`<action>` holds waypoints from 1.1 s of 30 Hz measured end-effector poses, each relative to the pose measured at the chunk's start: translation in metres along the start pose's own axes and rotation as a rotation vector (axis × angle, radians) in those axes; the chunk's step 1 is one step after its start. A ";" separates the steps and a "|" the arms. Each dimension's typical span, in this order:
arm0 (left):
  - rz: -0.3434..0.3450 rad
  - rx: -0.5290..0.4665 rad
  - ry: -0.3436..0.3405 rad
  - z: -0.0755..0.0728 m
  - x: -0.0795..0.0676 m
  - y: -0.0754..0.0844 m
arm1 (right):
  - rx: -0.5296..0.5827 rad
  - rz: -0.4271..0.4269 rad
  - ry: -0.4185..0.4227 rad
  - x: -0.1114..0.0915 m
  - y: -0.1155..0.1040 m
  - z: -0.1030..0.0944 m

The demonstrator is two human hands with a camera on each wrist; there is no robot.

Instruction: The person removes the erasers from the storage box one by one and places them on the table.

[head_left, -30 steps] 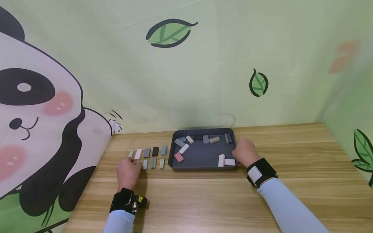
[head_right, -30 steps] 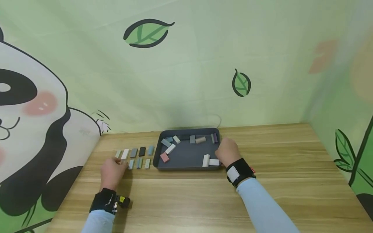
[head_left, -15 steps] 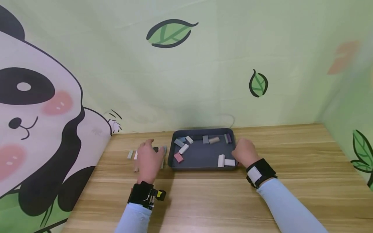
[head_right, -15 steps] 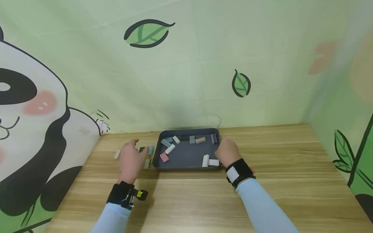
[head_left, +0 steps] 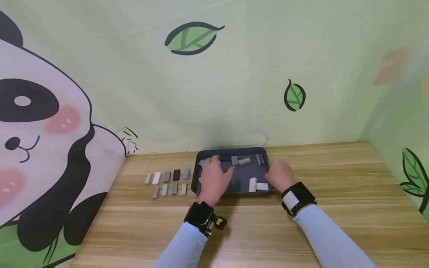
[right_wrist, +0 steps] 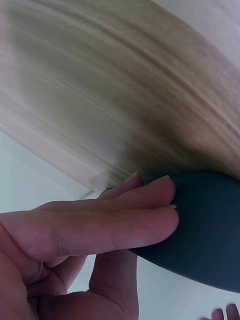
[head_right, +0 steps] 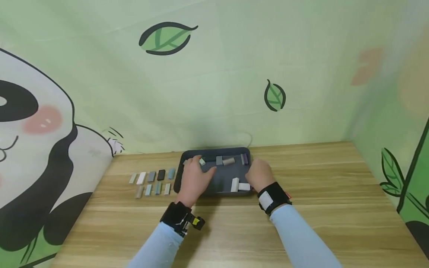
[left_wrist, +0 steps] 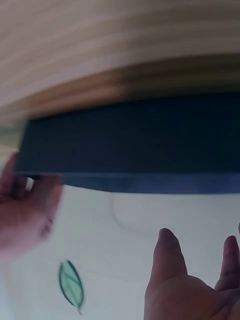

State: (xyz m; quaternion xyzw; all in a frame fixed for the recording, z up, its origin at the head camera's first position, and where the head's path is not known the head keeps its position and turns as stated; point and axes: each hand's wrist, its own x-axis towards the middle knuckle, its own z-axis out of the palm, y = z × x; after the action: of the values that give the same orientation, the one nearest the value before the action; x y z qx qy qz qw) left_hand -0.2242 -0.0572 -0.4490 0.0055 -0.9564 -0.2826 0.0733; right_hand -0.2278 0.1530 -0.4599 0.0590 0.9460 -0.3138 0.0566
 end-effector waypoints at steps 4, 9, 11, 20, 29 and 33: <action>0.014 0.005 -0.074 0.018 -0.002 0.014 | -0.058 -0.058 0.041 0.002 0.000 -0.001; 0.006 0.024 -0.154 0.035 -0.006 0.027 | -0.066 -0.070 0.041 0.003 0.000 -0.002; 0.000 0.025 -0.181 0.040 -0.007 0.031 | -0.060 -0.063 0.031 0.003 0.000 -0.002; 0.047 0.058 -0.215 0.055 -0.014 0.040 | -0.028 -0.035 0.017 0.002 0.000 -0.001; 0.085 0.120 -0.246 0.061 -0.019 0.045 | -0.017 -0.015 0.015 0.003 0.001 0.000; 0.088 0.117 -0.245 0.062 -0.020 0.045 | -0.014 -0.009 0.007 0.003 0.002 0.000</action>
State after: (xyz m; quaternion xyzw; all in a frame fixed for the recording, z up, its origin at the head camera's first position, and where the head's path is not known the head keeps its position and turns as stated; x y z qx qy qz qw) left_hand -0.2122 0.0153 -0.4787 -0.0668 -0.9724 -0.2213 -0.0321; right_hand -0.2305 0.1550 -0.4613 0.0556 0.9486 -0.3072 0.0521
